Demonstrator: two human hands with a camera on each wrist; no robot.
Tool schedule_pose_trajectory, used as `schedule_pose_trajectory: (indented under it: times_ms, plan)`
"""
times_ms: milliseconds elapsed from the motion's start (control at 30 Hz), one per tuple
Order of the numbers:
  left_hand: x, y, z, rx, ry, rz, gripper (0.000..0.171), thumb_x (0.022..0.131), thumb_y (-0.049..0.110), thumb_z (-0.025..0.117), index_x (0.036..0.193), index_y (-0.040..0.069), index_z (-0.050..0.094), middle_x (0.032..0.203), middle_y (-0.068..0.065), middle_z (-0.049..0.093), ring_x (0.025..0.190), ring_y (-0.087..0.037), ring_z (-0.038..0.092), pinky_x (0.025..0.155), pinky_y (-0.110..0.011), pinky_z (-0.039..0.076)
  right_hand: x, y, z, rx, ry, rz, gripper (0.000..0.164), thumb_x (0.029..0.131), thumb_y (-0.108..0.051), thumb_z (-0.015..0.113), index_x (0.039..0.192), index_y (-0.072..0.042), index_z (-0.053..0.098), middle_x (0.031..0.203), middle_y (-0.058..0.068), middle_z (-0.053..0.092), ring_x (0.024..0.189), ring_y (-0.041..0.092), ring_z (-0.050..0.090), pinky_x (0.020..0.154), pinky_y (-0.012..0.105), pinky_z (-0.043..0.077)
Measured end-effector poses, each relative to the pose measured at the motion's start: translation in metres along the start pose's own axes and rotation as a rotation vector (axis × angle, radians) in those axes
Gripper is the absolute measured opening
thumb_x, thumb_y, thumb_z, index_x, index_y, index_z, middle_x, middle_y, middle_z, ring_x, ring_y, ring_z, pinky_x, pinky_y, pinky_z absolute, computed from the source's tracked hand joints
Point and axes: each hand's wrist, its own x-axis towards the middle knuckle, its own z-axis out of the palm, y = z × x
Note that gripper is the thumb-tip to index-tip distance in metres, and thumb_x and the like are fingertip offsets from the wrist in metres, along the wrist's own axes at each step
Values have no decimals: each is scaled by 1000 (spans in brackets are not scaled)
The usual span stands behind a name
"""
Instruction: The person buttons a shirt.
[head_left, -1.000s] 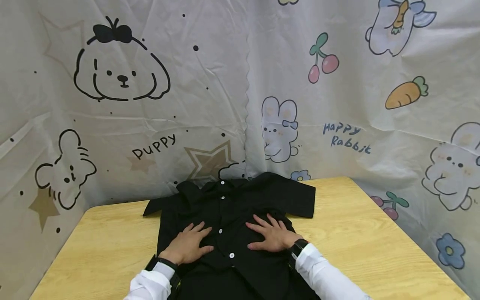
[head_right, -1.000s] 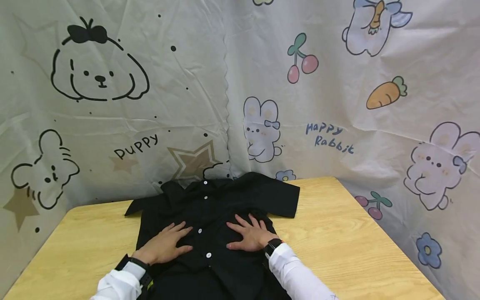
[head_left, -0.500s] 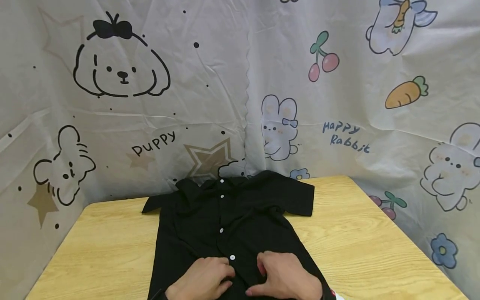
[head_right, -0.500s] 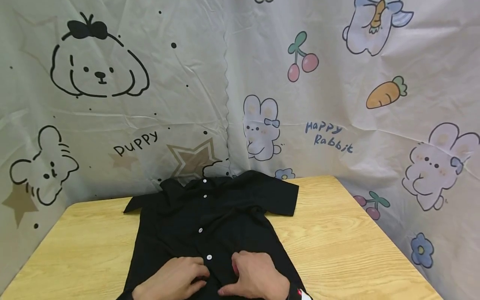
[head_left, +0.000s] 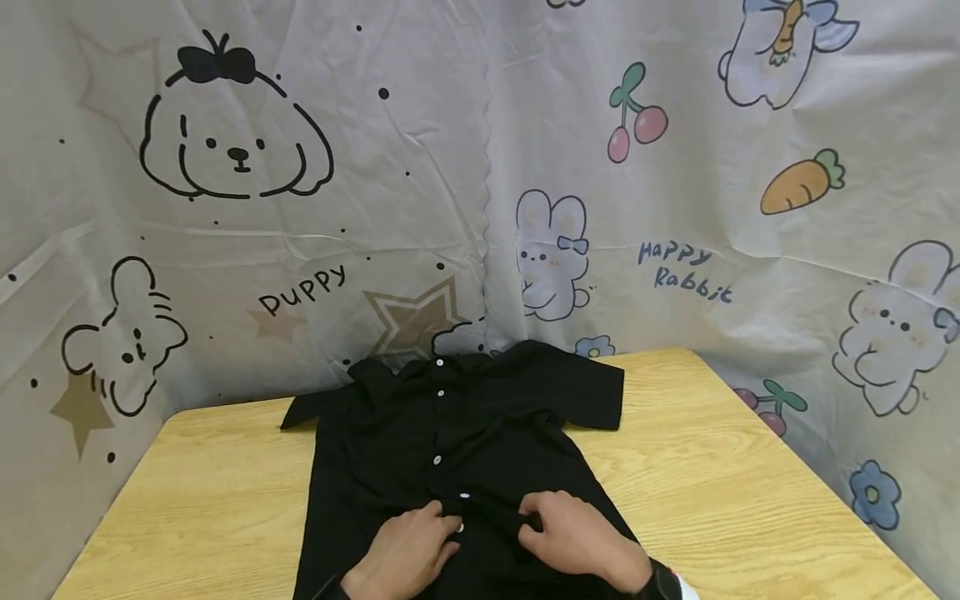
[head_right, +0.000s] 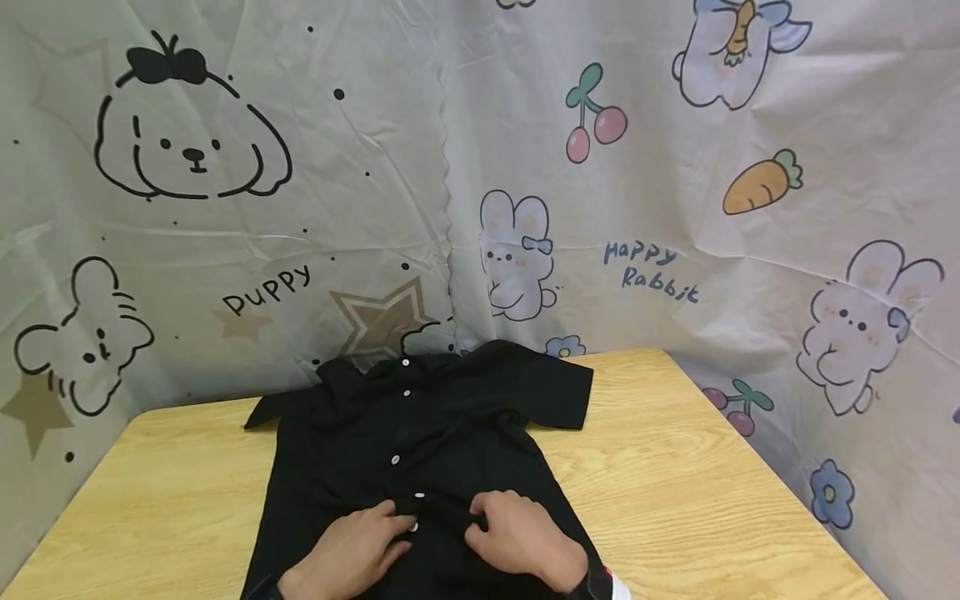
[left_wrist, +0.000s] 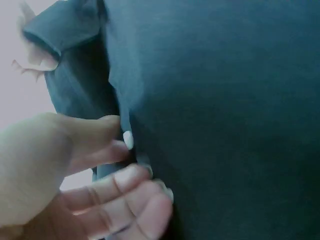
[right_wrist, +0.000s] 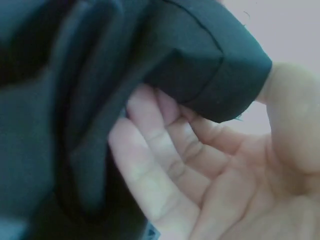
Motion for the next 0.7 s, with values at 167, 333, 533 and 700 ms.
schedule_pose_trajectory:
  times_ms: [167,333,533,700]
  plan:
    - [6,-8,-2,-124,79,34,8,84,15,73,78,19,68,70,11,49,58,-2,46,52,-23,41,1,-3,-7,-90,-31,18,23,88,-22,62,109,-14,67,78,-9,57,66,7,52,60,31,43]
    - [7,-10,3,-115,79,13,16,81,14,75,72,22,65,70,14,46,58,0,45,51,-22,40,11,-8,-2,-171,-101,33,23,86,-33,68,102,-17,66,70,-10,51,59,6,49,53,28,40]
    - [-2,-7,0,-148,148,-6,13,84,22,74,77,27,65,78,17,51,67,0,49,56,-23,43,26,-4,2,-22,14,-74,6,90,-25,67,87,-20,68,70,-16,53,59,2,50,54,25,42]
    - [-17,-4,-14,-370,175,4,3,89,33,68,87,30,67,89,20,58,81,-2,54,68,-26,48,26,5,-8,143,10,-124,8,91,-21,66,89,-15,72,79,-13,61,68,3,55,63,24,45]
